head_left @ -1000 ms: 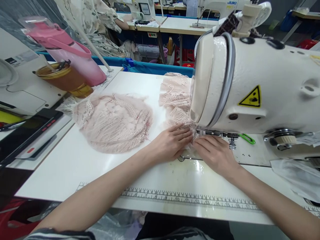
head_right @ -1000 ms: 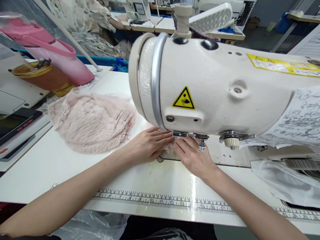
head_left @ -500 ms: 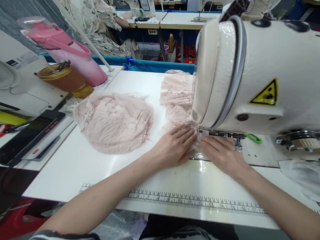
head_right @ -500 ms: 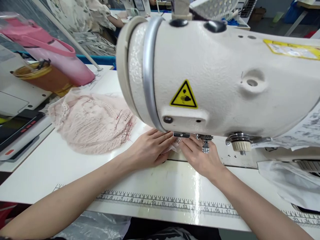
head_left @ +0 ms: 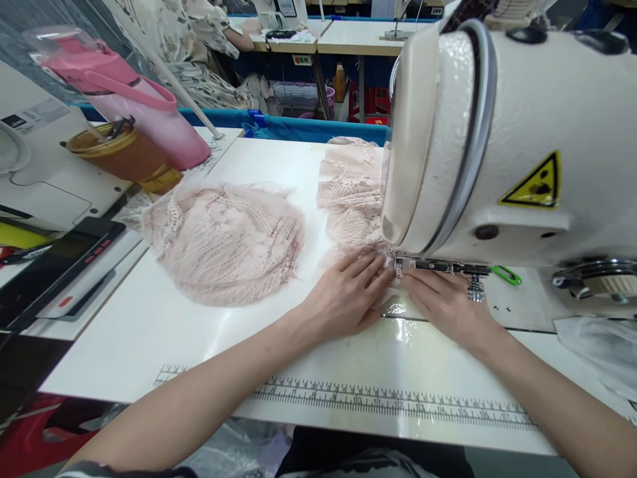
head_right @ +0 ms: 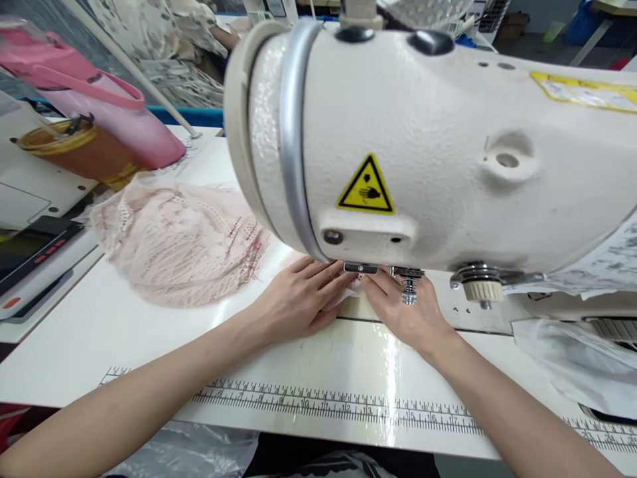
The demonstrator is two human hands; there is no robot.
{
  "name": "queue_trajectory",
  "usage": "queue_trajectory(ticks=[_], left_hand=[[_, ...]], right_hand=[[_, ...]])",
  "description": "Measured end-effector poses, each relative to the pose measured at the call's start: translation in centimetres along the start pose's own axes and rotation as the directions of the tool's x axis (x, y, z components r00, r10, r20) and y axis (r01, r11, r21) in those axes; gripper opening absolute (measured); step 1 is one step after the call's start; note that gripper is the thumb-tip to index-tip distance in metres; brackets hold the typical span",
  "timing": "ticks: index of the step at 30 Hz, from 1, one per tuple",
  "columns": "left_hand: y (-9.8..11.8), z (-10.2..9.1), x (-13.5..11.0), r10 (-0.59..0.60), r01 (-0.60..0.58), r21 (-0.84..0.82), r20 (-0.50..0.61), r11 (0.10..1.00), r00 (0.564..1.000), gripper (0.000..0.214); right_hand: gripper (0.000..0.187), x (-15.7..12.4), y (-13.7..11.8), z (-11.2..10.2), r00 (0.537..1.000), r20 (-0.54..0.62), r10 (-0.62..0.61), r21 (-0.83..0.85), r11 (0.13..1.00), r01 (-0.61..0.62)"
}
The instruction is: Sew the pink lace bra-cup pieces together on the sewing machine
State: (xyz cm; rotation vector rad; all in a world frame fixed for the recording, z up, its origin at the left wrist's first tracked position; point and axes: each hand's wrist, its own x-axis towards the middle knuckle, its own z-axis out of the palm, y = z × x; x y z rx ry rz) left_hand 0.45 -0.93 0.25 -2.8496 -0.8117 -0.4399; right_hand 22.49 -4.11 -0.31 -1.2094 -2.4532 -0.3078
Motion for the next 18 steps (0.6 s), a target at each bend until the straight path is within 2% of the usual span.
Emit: queue_trajectory(ticks=[3, 8, 13, 18], left_hand=[[0.1, 0.0, 0.0, 0.009, -0.009, 0.014, 0.016, 1.0, 1.0, 0.041], [0.1, 0.0, 0.0, 0.007, -0.008, 0.031, 0.034, 0.999, 0.999, 0.043], [0.1, 0.0, 0.2, -0.008, 0.007, 0.038, 0.039, 0.999, 0.999, 0.042], [0.0, 0.2, 0.4, -0.02, 0.02, 0.036, 0.02, 0.999, 1.0, 0.041]], right_hand=[[0.019, 0.3, 0.1, -0.3, 0.997, -0.064, -0.045, -0.105, 0.994, 0.038], [0.012, 1.0, 0.0, -1.0, 0.99, -0.127, -0.058, -0.233, 0.972, 0.027], [0.014, 1.1, 0.4, -0.4, 0.983, -0.175, -0.054, -0.172, 0.985, 0.023], [0.016, 1.1, 0.7, 0.2, 0.985, -0.174, -0.009, -0.093, 0.996, -0.007]])
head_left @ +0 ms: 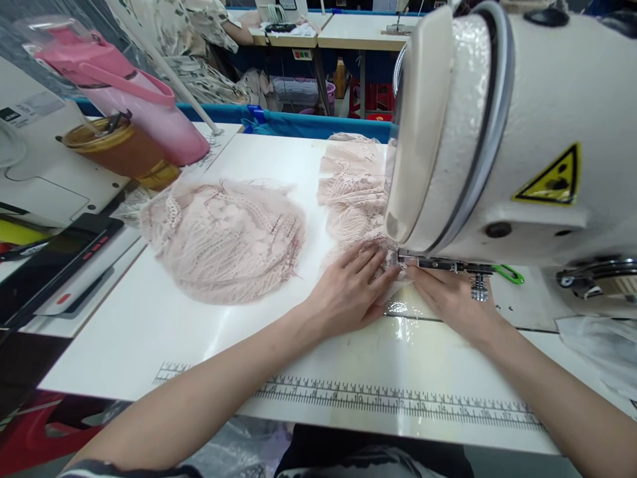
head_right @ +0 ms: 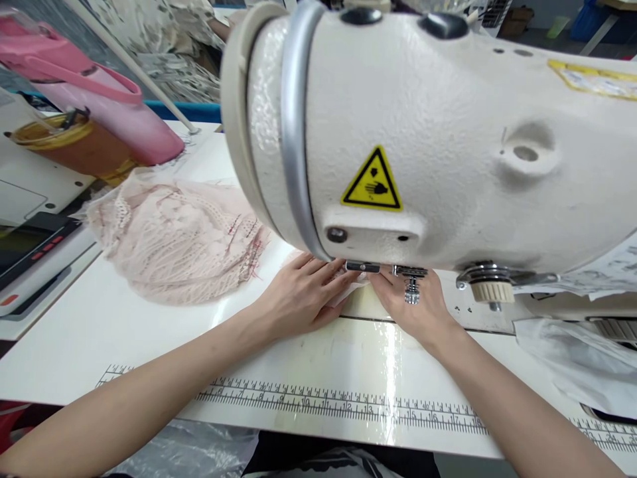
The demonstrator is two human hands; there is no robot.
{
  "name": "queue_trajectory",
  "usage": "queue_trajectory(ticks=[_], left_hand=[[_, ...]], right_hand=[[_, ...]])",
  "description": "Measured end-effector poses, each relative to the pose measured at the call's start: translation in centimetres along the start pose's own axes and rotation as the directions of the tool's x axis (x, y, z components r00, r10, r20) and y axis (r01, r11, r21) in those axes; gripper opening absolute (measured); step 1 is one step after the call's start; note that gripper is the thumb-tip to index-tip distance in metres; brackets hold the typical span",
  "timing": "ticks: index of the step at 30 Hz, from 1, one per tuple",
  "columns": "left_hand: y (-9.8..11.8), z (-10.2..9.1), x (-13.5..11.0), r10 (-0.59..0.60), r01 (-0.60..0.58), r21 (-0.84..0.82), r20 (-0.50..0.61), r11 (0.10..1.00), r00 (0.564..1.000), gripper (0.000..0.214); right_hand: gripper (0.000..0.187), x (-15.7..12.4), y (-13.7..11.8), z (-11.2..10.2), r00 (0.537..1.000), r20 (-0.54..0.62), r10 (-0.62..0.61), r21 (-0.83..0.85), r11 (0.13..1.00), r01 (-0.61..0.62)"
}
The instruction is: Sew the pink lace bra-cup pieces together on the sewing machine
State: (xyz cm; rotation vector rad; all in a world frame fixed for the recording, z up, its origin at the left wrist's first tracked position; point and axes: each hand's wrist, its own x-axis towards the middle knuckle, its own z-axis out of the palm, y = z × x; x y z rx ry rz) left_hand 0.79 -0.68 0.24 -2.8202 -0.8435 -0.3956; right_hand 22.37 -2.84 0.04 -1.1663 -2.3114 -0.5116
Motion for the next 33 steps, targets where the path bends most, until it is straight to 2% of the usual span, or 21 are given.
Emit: queue_trajectory(ticks=[4, 8, 12, 16, 19, 24, 28, 30, 33], left_hand=[[0.0, 0.1, 0.0, -0.021, 0.021, -0.008, -0.002, 1.0, 1.0, 0.041], [0.1, 0.2, -0.2, 0.025, -0.025, 0.003, -0.082, 1.0, 0.996, 0.037], [0.4, 0.3, -0.2, 0.139, -0.142, 0.0, -0.204, 0.99, 0.969, 0.023], [0.4, 0.1, -0.1, 0.15, -0.158, -0.028, -0.189, 0.987, 0.971, 0.02], [0.3, -0.1, -0.1, 0.142, -0.15, -0.031, -0.178, 0.988, 0.974, 0.022], [-0.1, -0.2, 0.0, 0.124, -0.133, -0.036, -0.193, 0.99, 0.973, 0.022], [-0.1, -0.3, 0.1, 0.123, -0.13, -0.022, -0.19, 0.991, 0.974, 0.02], [0.0, -0.4, 0.1, 0.08, -0.084, -0.015, -0.192, 0.996, 0.978, 0.022], [0.3, -0.7, -0.1, -0.063, 0.059, -0.024, -0.167, 0.998, 0.984, 0.026]], right_hand=[[0.017, 0.0, -0.2, 0.2, 0.995, 0.026, 0.094, 0.038, 0.995, -0.095], [0.018, -0.4, -0.2, 0.2, 1.0, -0.021, 0.018, -0.036, 0.999, -0.018], [0.019, -0.7, -0.1, 0.1, 0.999, 0.049, -0.023, -0.048, 0.999, 0.026], [0.022, -0.6, -0.3, -0.2, 0.997, 0.076, 0.02, 0.02, 1.0, -0.022], [0.02, -0.5, -0.6, -0.5, 0.996, 0.084, 0.02, -0.011, 1.0, -0.019], [0.023, -0.4, -0.7, -0.6, 0.994, 0.087, -0.06, -0.072, 0.995, 0.066], [0.026, -0.6, -0.6, -0.3, 0.996, 0.07, -0.053, -0.073, 0.996, 0.058], [0.023, -0.7, -0.6, 0.0, 0.995, 0.086, -0.045, -0.027, 0.999, 0.047], [0.018, -1.0, -0.7, 0.4, 0.992, 0.126, -0.012, 0.095, 0.995, 0.0]])
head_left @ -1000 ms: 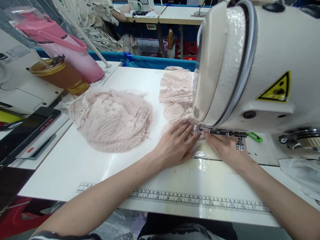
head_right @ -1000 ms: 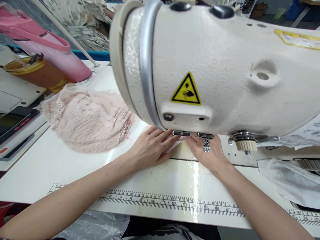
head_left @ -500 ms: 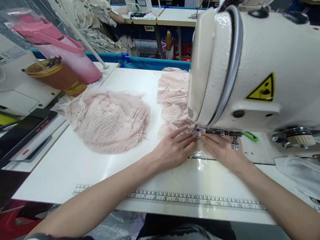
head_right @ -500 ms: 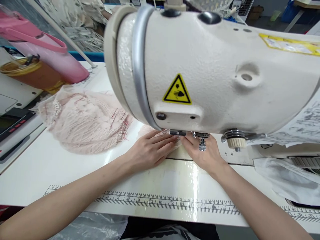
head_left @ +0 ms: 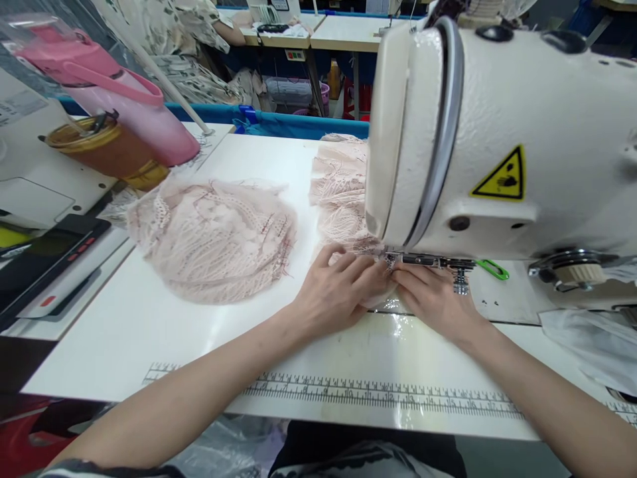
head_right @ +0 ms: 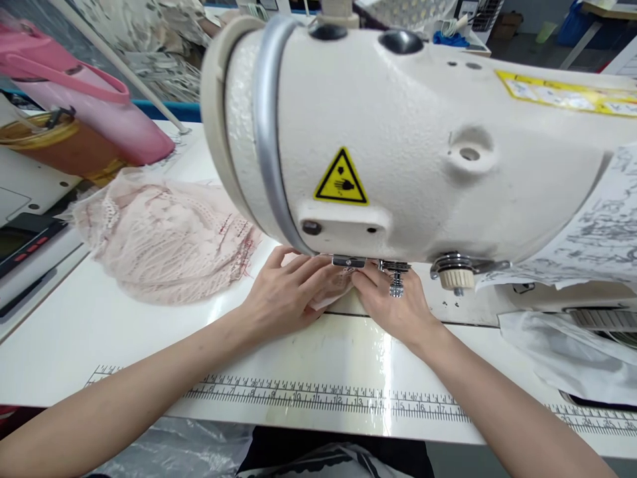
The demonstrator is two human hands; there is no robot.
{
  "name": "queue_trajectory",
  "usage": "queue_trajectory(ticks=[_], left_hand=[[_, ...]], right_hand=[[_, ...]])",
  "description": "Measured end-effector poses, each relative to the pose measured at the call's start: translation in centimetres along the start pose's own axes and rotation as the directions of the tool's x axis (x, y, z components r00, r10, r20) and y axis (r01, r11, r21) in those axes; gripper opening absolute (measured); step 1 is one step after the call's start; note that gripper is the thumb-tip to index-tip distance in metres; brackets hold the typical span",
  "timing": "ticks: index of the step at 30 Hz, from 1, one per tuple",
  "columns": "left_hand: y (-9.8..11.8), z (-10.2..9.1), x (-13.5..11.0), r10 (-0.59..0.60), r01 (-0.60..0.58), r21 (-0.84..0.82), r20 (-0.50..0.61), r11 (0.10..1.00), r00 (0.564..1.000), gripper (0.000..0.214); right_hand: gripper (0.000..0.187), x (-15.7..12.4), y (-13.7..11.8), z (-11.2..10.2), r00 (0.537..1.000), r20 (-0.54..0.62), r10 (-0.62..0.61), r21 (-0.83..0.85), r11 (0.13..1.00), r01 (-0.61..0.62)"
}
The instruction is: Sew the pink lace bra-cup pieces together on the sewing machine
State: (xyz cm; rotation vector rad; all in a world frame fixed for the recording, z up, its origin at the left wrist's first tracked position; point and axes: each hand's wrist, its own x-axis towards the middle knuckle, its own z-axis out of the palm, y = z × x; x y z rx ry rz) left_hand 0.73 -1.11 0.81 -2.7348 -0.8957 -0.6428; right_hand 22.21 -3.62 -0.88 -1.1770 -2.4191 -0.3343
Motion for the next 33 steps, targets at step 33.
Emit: queue_trajectory(ticks=[33], left_hand=[[-0.7, 0.7, -0.9, 0.15, -0.111, -0.166, 0.248, 0.98, 0.957, 0.062]], right_hand=[[0.01, 0.6, -2.3, -1.7, 0.943, -0.203, -0.263, 0.173, 0.939, 0.299]])
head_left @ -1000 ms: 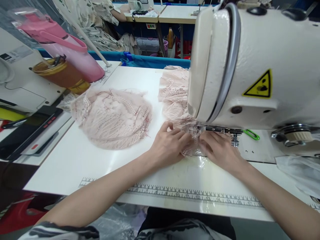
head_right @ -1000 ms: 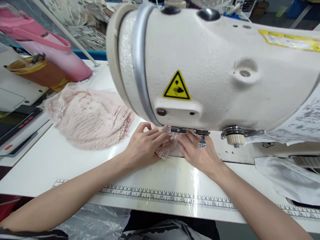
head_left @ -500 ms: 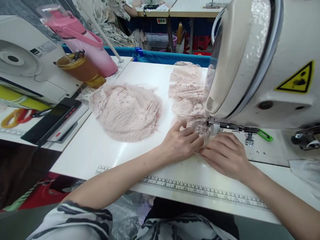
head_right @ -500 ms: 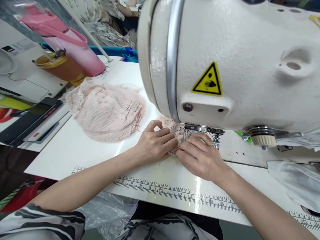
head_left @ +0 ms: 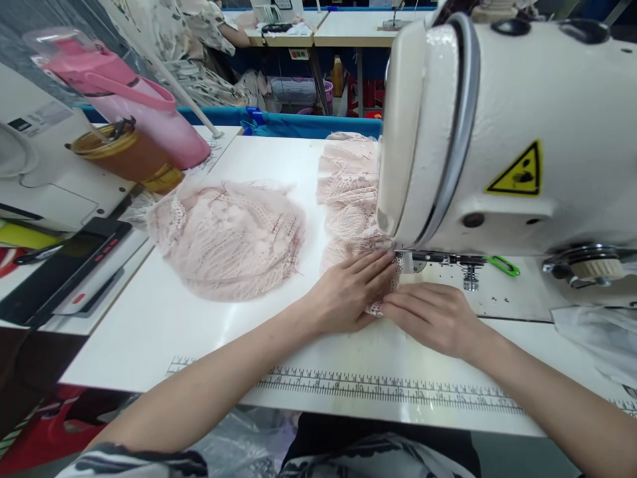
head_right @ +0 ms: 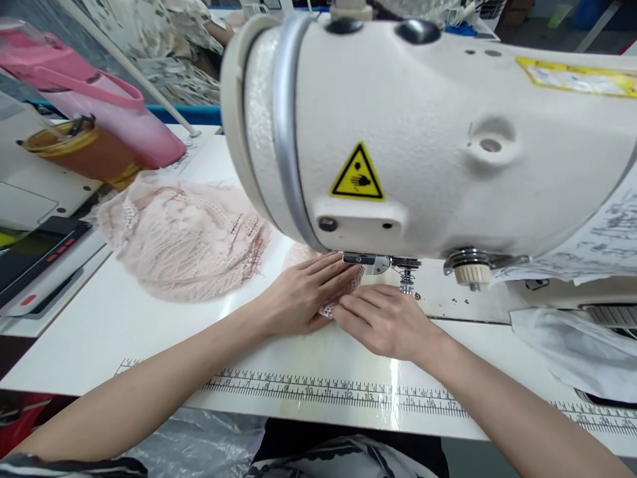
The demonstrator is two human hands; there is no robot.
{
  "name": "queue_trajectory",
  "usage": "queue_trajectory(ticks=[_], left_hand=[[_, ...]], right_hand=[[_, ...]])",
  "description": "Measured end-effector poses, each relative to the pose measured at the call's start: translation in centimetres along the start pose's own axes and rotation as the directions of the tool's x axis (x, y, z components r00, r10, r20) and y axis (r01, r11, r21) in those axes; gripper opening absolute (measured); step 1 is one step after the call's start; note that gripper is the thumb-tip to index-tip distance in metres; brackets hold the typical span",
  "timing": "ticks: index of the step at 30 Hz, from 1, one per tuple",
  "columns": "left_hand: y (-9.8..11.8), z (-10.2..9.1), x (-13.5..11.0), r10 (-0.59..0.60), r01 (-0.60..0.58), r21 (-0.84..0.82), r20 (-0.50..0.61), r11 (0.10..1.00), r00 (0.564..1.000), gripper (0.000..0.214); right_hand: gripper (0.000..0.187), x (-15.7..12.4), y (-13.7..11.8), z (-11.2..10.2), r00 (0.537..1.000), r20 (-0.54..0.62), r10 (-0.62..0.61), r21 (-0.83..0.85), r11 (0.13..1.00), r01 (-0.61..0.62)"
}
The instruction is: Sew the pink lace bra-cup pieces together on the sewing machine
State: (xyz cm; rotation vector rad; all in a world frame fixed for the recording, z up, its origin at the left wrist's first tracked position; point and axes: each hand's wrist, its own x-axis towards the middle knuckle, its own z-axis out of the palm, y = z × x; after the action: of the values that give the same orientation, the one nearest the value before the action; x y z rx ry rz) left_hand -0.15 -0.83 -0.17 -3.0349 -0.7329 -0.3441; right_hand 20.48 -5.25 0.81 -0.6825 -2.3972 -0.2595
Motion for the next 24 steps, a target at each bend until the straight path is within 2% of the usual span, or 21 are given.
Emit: queue_trajectory(ticks=[12, 24], left_hand=[[-0.8, -0.5, 0.1, 0.032, -0.03, -0.081, 0.013, 0.996, 0.999, 0.055], [-1.2, -1.2, 0.3, 0.043, -0.038, -0.071, 0.07, 0.997, 0.997, 0.059]], right_hand=[[0.009, 0.1, -0.2, 0.5, 0.999, -0.009, -0.039, -0.052, 0.998, 0.038], [0.009, 0.1, -0.3, 0.7, 0.998, 0.016, -0.06, -0.085, 0.994, 0.062]])
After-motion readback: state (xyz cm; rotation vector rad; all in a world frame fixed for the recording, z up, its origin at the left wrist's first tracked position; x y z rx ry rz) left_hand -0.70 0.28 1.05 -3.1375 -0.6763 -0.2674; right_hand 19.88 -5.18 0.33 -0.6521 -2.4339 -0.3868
